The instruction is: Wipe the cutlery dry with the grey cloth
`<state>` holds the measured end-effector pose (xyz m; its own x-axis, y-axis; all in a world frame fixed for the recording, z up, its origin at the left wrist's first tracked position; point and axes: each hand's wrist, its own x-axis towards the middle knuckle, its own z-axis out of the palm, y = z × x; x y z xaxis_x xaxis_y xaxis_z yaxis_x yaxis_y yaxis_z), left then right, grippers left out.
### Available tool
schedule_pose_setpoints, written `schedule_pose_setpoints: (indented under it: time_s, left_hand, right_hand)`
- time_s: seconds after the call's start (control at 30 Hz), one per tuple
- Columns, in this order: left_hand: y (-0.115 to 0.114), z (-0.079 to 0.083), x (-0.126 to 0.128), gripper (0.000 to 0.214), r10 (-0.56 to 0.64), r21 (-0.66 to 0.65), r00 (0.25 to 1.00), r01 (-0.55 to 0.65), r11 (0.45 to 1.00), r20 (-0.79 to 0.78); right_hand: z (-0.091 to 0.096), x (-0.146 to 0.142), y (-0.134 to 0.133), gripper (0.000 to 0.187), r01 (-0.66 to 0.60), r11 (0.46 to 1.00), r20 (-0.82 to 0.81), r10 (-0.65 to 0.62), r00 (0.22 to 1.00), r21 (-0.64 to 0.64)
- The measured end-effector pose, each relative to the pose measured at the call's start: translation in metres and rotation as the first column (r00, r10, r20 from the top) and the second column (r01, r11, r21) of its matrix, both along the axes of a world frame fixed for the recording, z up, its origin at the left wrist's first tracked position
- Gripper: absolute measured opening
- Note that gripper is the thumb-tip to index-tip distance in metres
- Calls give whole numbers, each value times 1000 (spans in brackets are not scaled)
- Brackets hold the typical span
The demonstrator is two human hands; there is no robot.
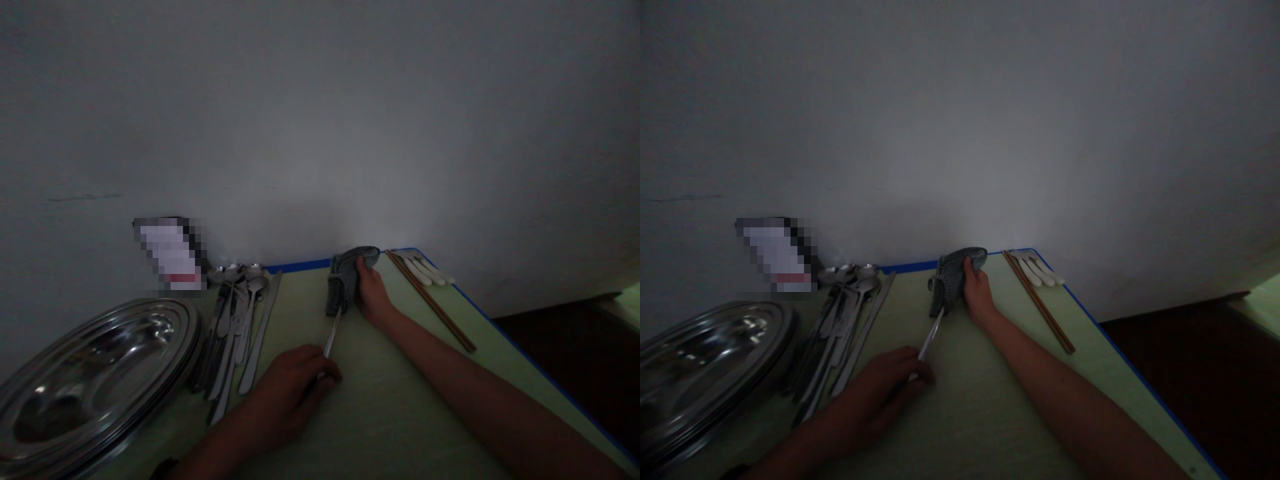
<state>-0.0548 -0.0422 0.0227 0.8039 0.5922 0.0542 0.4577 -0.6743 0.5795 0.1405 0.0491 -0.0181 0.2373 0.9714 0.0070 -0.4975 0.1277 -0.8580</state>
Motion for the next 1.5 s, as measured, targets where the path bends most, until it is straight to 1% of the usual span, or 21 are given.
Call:
schedule_pose_setpoints:
  time_s: [0.07,0.1,0.17,0.27,0.33,0.43,0.67,0.87,0.97,1.1,1.17,1.27,1.37,1.5]
  left_hand:
    - [2,-5,0,18,36,-8,999,-36,999,24]
    - [2,-7,1,18,57,-15,998,-57,998,40]
    - [4,-12,0,18,89,-31,994,-88,996,67]
    - [4,-14,0,18,95,-33,993,-93,995,72]
    - [4,-12,0,19,89,-33,994,-87,996,62]
    - [3,-10,0,19,89,-33,995,-87,996,53]
    - [0,-8,2,19,143,-36,988,-141,989,61]
    - [-3,2,1,19,92,-47,994,-89,995,55]
    - [-3,3,0,21,75,-55,995,-71,996,71]
    - [-2,-1,0,21,75,-43,992,-71,996,97]
    - [-1,-3,0,20,80,-44,992,-76,996,99]
    - [-1,-4,0,20,69,-43,993,-65,997,95]
    - [-1,-2,-1,19,43,-21,996,-42,999,79]
    - [-2,0,-1,20,15,0,999,-15,1000,47]
  right_hand:
    - [4,-2,-2,36,33,999,-83,-35,996,-30]
    - [6,-3,-3,34,23,999,-110,-27,994,-36]
    - [8,-5,-4,30,-41,999,-117,37,992,-29]
    - [9,-5,-6,24,-143,990,-74,143,987,-1]
    - [9,-4,-8,21,-199,980,-48,199,979,9]
    - [11,-1,-10,21,-252,968,-53,252,966,5]
    - [11,1,-11,23,-276,961,-61,277,959,33]
    - [14,-1,-13,25,-319,948,-49,318,947,-7]
    - [13,-2,-11,22,-297,955,-85,294,952,-25]
    - [14,-3,-7,18,-215,973,-215,192,957,-87]
    - [17,-3,-6,21,-192,976,-284,156,946,-104]
    - [19,-2,-6,28,-193,976,-349,146,926,-103]
    - [18,-2,-7,27,-178,976,-329,129,936,-125]
    - [13,-4,-6,18,-106,987,-207,80,975,-118]
